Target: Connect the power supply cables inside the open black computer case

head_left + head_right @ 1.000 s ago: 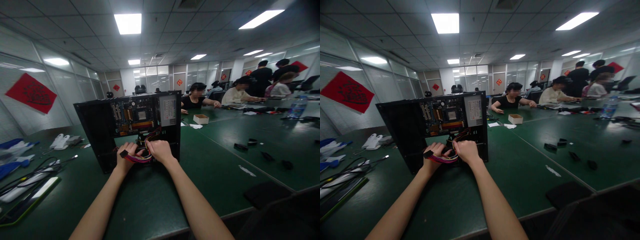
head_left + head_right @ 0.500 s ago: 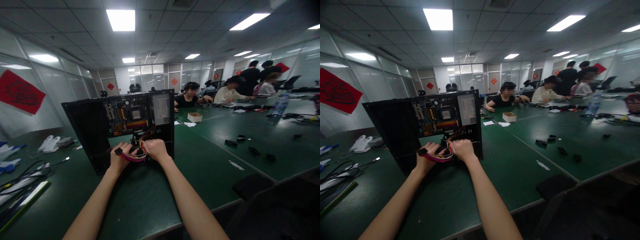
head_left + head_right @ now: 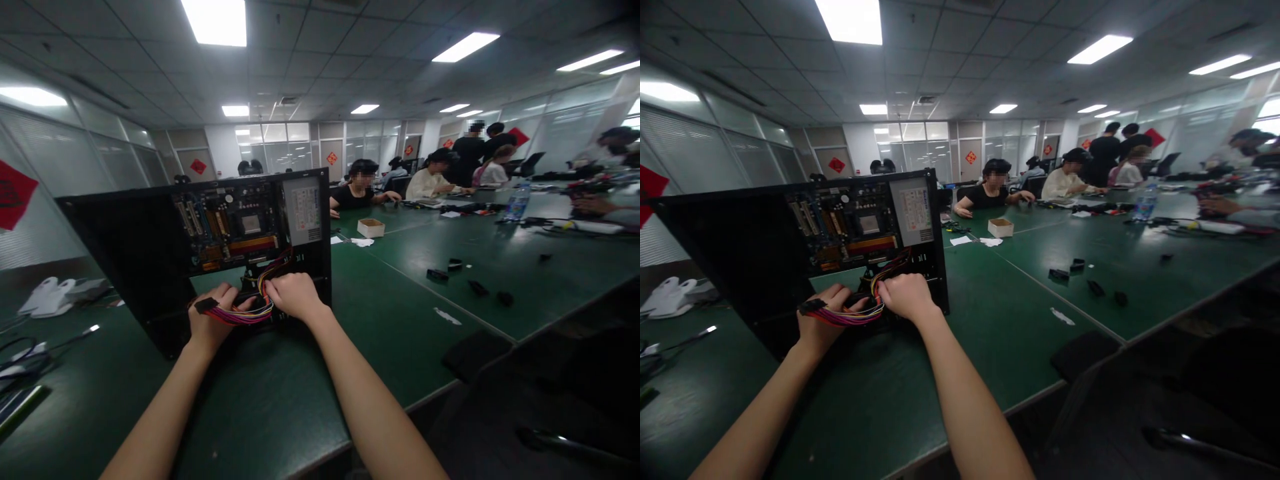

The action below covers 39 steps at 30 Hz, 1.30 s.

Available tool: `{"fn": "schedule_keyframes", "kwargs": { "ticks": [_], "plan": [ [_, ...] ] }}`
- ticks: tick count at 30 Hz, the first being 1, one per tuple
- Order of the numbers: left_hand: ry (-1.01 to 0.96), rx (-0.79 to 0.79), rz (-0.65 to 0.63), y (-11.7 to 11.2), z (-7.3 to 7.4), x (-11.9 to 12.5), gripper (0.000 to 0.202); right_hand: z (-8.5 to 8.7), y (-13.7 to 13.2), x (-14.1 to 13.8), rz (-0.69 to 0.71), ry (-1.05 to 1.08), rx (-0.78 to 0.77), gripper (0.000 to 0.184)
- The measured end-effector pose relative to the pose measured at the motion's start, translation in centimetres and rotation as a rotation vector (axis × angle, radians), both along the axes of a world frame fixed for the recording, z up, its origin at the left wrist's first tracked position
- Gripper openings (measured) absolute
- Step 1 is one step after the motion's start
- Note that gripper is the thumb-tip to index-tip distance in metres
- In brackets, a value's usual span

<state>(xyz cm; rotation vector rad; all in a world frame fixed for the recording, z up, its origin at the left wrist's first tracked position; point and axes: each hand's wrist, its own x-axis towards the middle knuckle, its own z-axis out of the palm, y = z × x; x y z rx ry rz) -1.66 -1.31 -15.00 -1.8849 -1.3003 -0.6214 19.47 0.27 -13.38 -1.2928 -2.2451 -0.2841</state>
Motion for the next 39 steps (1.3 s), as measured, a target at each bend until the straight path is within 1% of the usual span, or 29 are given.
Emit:
{"fn": "schedule_keyframes", "kwargs": {
  "ticks": [5, 9, 11, 13, 16, 18, 23, 25, 28, 30, 34, 39],
  "plan": [
    [-0.036, -0.022, -0.003, 0.3, -0.2, 0.2, 0.044, 0.8, -0.5, 0.2, 0.013, -0.037, -0.041, 0.047],
    [-0.06, 0.035, -0.002, 0.6, -0.6, 0.2, 0.045, 1.4, -0.8, 1.1, 0.113, -0.081, -0.099, 0.034],
    [-0.033, 0.013, 0.001, 0.5, -0.8, 0.2, 0.045, 1.3, -0.8, 1.4, 0.148, -0.074, -0.119, 0.03],
    [-0.027, 0.011, 0.033, 0.4, -0.9, 0.3, 0.046, 1.1, -0.6, 1.5, 0.138, -0.092, -0.125, 0.031],
    [-0.058, -0.01, 0.021, 0.3, -1.1, 0.5, 0.047, 0.4, -0.2, 1.0, 0.086, -0.137, -0.115, 0.03],
    [-0.092, 0.008, 0.031, 0.4, -1.1, 0.6, 0.046, 0.1, 0.0, 0.6, 0.041, -0.153, -0.109, 0.029],
    [-0.097, -0.011, 0.023, 0.3, -1.0, 0.6, 0.045, 0.1, -0.1, 0.2, 0.017, -0.153, -0.092, 0.027],
    [-0.093, -0.067, 0.015, 0.2, -0.6, 0.3, 0.046, 0.2, -0.2, 0.3, 0.018, -0.154, -0.092, 0.025],
    [-0.082, -0.198, -0.006, -0.1, 0.1, 0.1, 0.045, 0.4, -0.3, 0.4, 0.02, -0.164, -0.101, 0.025],
    [-0.082, -0.24, 0.001, -0.3, 0.4, 0.0, 0.045, 0.5, -0.4, 0.4, 0.013, -0.169, -0.118, 0.026],
    [-0.103, -0.187, 0.057, -0.1, 0.1, 0.2, 0.051, 0.6, -0.5, 0.2, -0.016, -0.165, -0.147, 0.028],
    [-0.094, -0.164, 0.032, 0.7, -0.4, 0.1, 0.048, 0.7, -0.4, 0.0, -0.018, -0.181, -0.156, 0.03]
  ]
}}
